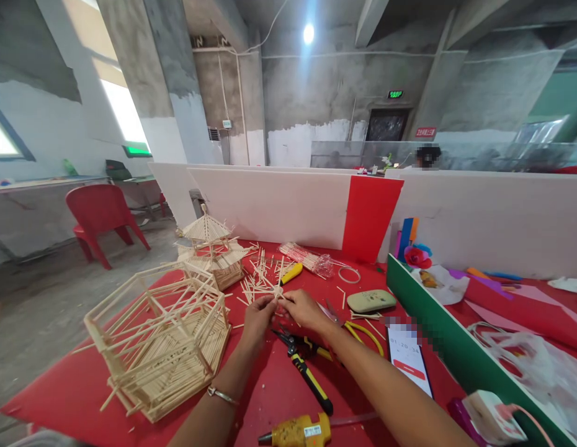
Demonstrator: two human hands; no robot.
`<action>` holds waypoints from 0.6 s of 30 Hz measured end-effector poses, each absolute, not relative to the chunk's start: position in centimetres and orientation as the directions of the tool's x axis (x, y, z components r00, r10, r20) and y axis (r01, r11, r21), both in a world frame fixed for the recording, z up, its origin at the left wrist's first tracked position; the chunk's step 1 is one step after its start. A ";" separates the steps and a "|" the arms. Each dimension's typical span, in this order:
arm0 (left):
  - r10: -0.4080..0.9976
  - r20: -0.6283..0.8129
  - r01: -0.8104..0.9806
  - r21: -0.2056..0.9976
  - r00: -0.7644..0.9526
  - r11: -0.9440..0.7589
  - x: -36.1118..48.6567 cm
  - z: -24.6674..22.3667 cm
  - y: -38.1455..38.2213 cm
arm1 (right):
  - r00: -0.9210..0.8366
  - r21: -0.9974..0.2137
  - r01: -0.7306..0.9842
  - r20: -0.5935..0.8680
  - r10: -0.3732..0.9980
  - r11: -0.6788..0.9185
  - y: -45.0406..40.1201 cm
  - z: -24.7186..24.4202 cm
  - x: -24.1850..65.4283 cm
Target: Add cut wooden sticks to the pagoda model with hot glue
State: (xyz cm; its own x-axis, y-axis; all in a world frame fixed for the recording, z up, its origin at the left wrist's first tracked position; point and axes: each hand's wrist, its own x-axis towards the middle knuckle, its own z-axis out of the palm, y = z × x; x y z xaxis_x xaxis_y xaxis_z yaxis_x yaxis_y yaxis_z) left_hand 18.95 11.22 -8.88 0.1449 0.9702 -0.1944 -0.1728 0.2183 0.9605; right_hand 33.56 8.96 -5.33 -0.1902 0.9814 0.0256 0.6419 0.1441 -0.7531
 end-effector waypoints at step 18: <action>0.984 -0.045 0.151 0.988 0.174 0.019 20.5 -8.5 10.2 | -0.090 -0.529 0.839 0.096 0.991 0.128 7.9 -5.2 35.1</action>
State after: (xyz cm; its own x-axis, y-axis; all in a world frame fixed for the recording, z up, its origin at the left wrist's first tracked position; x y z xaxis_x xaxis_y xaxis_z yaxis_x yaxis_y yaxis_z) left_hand 20.46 10.23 -8.46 0.1741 0.9837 -0.0453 0.1511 0.0188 0.9883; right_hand 35.08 7.86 -5.20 -0.0903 0.9912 0.0965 0.8387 0.1280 -0.5293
